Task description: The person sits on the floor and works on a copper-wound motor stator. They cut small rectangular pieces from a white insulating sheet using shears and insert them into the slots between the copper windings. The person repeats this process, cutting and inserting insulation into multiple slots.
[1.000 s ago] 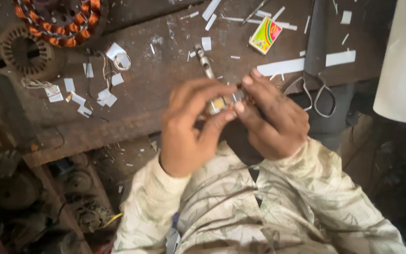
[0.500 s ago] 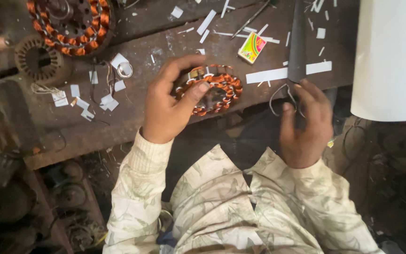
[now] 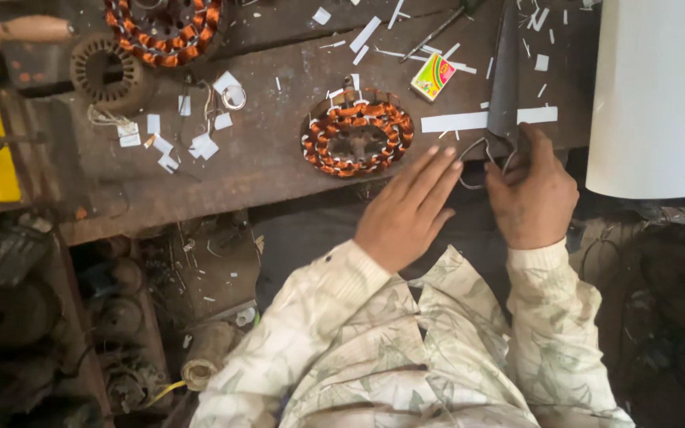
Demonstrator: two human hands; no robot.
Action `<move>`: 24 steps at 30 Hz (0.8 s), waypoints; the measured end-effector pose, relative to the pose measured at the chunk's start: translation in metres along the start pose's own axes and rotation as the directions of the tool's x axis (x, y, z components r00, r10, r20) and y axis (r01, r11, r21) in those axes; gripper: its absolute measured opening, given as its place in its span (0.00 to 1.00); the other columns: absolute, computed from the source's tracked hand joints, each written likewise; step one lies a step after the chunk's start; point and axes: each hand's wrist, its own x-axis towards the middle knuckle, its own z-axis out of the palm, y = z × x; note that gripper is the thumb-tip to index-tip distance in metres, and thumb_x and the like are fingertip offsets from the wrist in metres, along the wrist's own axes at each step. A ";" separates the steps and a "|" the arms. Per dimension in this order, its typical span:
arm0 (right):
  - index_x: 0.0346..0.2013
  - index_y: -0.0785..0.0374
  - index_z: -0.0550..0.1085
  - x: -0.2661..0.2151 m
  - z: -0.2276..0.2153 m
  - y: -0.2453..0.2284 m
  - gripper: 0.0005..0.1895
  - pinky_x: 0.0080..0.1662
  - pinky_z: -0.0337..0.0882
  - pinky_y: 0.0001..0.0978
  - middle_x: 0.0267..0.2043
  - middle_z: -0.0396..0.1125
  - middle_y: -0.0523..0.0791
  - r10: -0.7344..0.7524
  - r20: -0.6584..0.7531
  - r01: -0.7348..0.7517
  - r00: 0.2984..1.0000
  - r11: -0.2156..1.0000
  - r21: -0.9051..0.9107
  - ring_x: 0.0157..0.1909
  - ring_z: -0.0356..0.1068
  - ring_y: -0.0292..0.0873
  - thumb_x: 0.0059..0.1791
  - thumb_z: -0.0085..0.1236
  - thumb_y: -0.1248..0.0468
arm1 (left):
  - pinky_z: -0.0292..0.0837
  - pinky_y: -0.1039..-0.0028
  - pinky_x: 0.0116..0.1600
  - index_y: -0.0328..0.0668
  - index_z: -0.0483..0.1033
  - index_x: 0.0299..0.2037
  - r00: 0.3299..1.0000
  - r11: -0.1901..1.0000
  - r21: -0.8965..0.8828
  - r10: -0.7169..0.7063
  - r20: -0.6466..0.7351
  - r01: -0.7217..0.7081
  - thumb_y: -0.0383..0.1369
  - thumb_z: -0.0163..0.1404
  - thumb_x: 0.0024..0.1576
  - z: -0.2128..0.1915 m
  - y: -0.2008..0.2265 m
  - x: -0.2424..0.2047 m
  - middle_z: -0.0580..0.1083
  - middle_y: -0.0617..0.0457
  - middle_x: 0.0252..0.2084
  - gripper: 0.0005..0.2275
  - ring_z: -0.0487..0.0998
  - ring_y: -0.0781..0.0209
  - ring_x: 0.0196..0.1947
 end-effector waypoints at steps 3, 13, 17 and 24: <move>0.64 0.63 0.71 -0.007 -0.003 0.006 0.32 0.40 0.73 0.32 0.36 0.72 0.45 0.133 0.031 -0.137 0.991 0.974 0.179 0.34 0.74 0.40 0.45 0.68 0.68 | 0.57 0.60 0.76 0.34 0.55 0.73 0.997 0.993 0.110 0.024 0.079 -0.032 0.38 0.58 0.56 0.021 -0.009 0.013 0.56 0.44 0.76 0.36 0.57 0.47 0.76; 0.69 0.66 0.66 -0.087 -0.062 0.036 0.31 0.43 0.73 0.26 0.48 0.70 0.47 0.190 -0.024 -0.130 0.982 0.756 0.642 0.44 0.72 0.38 0.52 0.61 0.78 | 0.66 0.64 0.68 0.30 0.65 0.67 1.000 0.939 0.344 0.005 -0.027 0.004 0.36 0.52 0.61 0.050 -0.025 0.013 0.66 0.43 0.67 0.26 0.66 0.49 0.69; 0.69 0.65 0.64 -0.106 -0.048 0.041 0.31 0.43 0.78 0.29 0.44 0.72 0.47 0.201 0.102 -0.158 0.974 0.282 0.946 0.45 0.76 0.42 0.51 0.59 0.77 | 0.70 0.66 0.64 0.31 0.72 0.60 0.991 0.904 0.420 0.116 -0.066 -0.078 0.30 0.50 0.60 0.039 -0.026 0.011 0.71 0.45 0.56 0.18 0.72 0.51 0.61; 0.67 0.64 0.64 -0.139 0.006 0.046 0.37 0.34 0.70 0.30 0.44 0.69 0.48 0.269 0.384 -0.364 0.884 -0.121 0.923 0.38 0.70 0.41 0.44 0.66 0.70 | 0.74 0.66 0.60 0.31 0.74 0.53 0.979 0.912 0.385 0.187 -0.078 -0.143 0.29 0.51 0.57 0.027 -0.023 0.015 0.73 0.46 0.49 0.15 0.76 0.51 0.55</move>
